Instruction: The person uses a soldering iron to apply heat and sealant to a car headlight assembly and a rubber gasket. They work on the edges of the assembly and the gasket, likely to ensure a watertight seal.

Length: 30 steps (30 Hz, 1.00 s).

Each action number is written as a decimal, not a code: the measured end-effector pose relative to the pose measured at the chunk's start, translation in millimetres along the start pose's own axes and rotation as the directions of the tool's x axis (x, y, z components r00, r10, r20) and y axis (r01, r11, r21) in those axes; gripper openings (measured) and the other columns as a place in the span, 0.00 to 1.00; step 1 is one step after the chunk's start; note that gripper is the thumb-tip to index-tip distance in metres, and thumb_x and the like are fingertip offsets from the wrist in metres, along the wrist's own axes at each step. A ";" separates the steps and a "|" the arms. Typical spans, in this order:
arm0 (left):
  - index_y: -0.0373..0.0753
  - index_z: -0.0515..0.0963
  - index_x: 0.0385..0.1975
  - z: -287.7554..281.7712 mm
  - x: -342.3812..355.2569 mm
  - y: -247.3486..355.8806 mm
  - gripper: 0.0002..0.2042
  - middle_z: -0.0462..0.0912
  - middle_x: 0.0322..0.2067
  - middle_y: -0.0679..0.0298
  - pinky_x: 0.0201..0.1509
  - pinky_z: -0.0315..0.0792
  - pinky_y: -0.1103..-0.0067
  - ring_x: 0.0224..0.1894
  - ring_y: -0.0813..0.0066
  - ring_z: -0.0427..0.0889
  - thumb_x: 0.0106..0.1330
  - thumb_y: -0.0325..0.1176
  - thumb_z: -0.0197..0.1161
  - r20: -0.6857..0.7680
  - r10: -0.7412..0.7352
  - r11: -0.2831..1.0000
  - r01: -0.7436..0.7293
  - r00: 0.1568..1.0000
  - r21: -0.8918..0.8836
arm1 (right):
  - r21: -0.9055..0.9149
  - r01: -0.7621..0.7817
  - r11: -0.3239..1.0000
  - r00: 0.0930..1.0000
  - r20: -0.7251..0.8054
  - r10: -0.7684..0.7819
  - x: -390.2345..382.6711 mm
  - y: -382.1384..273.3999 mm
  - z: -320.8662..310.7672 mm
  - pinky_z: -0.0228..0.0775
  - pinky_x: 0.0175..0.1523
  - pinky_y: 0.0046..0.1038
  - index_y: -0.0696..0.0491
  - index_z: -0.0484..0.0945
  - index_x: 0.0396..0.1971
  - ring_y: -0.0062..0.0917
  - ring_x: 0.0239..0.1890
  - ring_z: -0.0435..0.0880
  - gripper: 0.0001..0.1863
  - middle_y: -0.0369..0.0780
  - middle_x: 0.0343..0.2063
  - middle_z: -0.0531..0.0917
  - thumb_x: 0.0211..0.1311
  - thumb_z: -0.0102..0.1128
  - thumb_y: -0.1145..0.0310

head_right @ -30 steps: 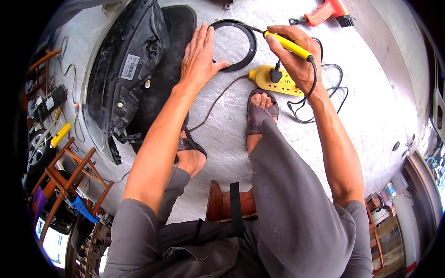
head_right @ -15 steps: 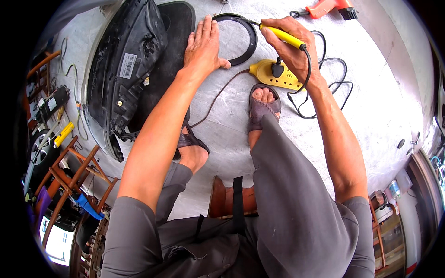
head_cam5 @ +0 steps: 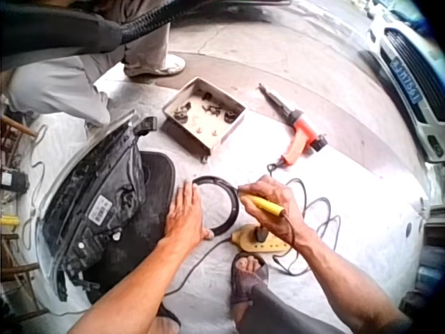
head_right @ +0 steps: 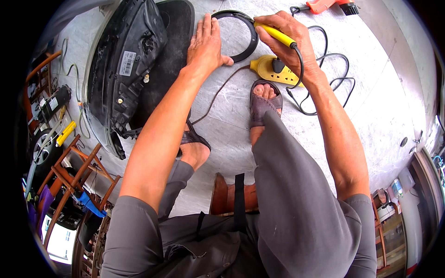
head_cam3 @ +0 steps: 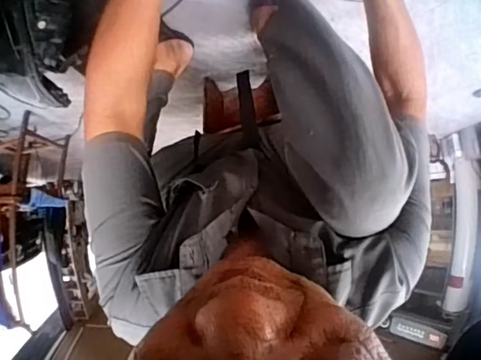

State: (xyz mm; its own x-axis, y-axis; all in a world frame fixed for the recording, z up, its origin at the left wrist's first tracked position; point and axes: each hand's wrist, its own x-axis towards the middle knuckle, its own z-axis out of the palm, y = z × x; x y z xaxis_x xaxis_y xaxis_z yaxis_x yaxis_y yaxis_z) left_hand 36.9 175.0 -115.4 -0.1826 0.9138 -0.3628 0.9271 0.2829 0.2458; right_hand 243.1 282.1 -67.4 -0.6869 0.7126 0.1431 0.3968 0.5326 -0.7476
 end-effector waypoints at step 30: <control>0.32 0.48 0.76 3.7 -0.7 0.4 0.62 0.43 0.79 0.48 0.80 0.54 0.62 0.80 0.51 0.45 0.44 0.44 0.85 -0.001 -0.010 1.000 0.010 1.000 0.005 | 0.063 -0.135 0.989 0.975 0.188 0.122 41.0 -28.4 -14.3 0.77 0.36 0.30 0.58 0.84 0.40 0.27 0.29 0.86 0.11 0.43 0.27 0.86 0.65 0.65 0.65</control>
State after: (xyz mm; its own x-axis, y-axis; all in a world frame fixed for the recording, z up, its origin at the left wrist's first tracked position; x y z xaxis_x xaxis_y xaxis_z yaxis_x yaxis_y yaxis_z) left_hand 38.6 173.4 -118.4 -0.1925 0.9110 -0.3648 0.9270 0.2908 0.2371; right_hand 212.5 302.7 -31.0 -0.7356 0.6734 -0.0732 0.4473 0.4016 -0.7992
